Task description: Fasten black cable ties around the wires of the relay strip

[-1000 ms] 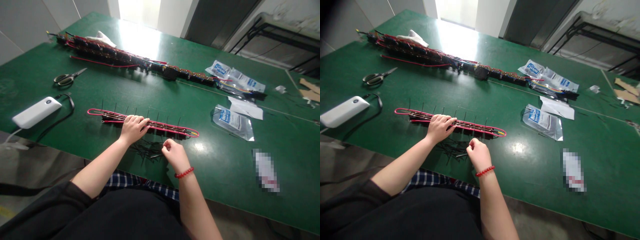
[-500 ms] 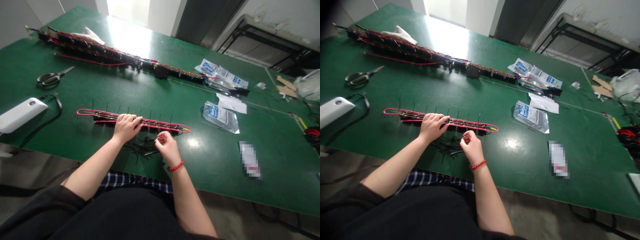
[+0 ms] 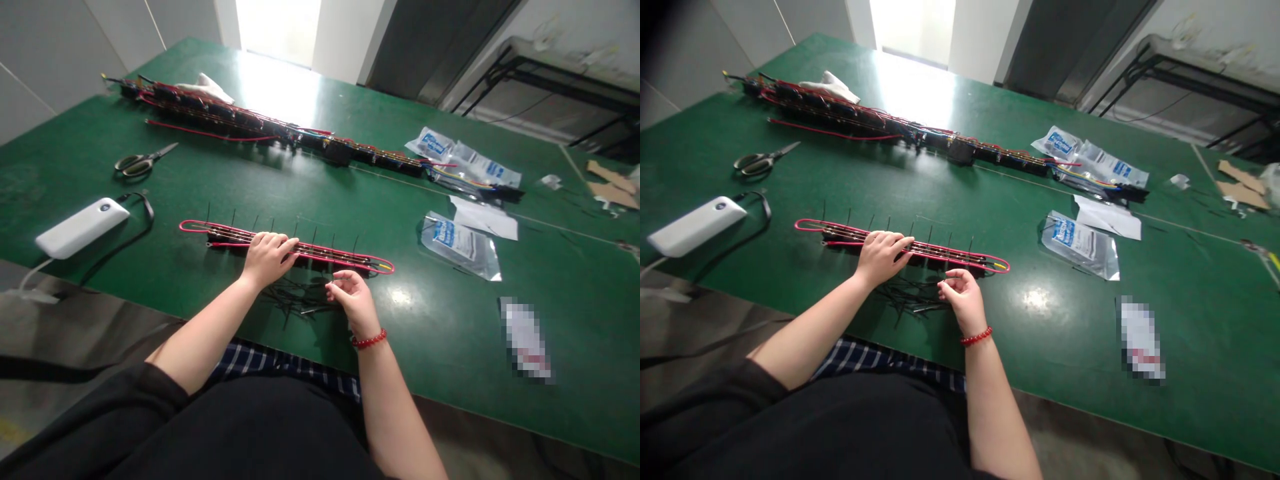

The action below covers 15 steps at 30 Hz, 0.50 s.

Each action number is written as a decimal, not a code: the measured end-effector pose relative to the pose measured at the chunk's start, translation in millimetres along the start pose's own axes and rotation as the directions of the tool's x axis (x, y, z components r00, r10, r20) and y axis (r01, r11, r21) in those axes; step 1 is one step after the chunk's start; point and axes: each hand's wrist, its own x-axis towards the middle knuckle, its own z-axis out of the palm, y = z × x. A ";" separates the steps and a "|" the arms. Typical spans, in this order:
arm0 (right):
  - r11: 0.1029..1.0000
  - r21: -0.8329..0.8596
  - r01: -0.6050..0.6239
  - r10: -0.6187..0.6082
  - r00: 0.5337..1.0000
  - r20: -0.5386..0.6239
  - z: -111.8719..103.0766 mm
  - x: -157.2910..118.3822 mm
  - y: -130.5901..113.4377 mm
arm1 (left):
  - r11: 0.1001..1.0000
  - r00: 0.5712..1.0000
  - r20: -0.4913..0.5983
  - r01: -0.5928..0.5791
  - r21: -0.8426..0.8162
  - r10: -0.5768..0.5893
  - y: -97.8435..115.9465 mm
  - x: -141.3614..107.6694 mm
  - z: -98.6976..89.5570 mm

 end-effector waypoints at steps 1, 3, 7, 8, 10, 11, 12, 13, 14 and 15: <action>1.000 0.011 0.004 -0.004 1.000 -0.003 -0.5 -1.4 -1.5 | 1.000 1.000 -0.001 0.001 -0.001 -0.001 -0.1 -0.2 0.0; 1.000 0.026 0.015 -0.015 1.000 -0.011 -1.0 -4.6 -5.7 | 1.000 1.000 -0.002 -0.001 -0.001 0.001 -0.4 -0.2 0.0; 0.999 0.025 0.041 -0.041 0.999 -0.019 -3.5 -10.8 -14.4 | 1.000 1.000 0.005 -0.003 0.005 0.003 -0.8 0.2 -0.1; 0.998 0.026 0.052 -0.051 0.998 -0.021 -4.7 -12.1 -16.4 | 1.000 1.000 0.007 -0.001 0.007 0.001 -0.7 0.2 -0.1; 0.997 0.032 0.075 -0.074 0.997 -0.019 -7.3 -14.4 -20.8 | 1.000 1.000 0.008 0.005 0.006 -0.005 -0.3 0.2 -0.2; 0.996 0.033 0.084 -0.084 0.996 -0.012 -8.5 -15.4 -23.2 | 1.000 1.000 0.007 0.007 0.005 -0.007 0.0 0.1 -0.2; 0.995 0.030 0.092 -0.092 0.996 -0.002 -9.3 -16.3 -25.7 | 1.000 1.000 0.006 0.008 0.004 -0.008 0.3 0.1 -0.3; 0.995 0.023 0.099 -0.099 0.995 0.010 -9.7 -17.0 -28.3 | 1.000 1.000 0.005 0.007 0.005 -0.007 0.6 0.0 -0.3; 0.994 0.015 0.105 -0.105 0.994 0.023 -9.6 -17.5 -30.7 | 1.000 1.000 0.004 0.006 0.007 -0.006 0.8 0.0 -0.4; 0.994 0.006 0.109 -0.109 0.993 0.036 -9.2 -17.6 -32.8 | 1.000 1.000 0.005 0.006 0.009 -0.006 1.0 0.0 -0.4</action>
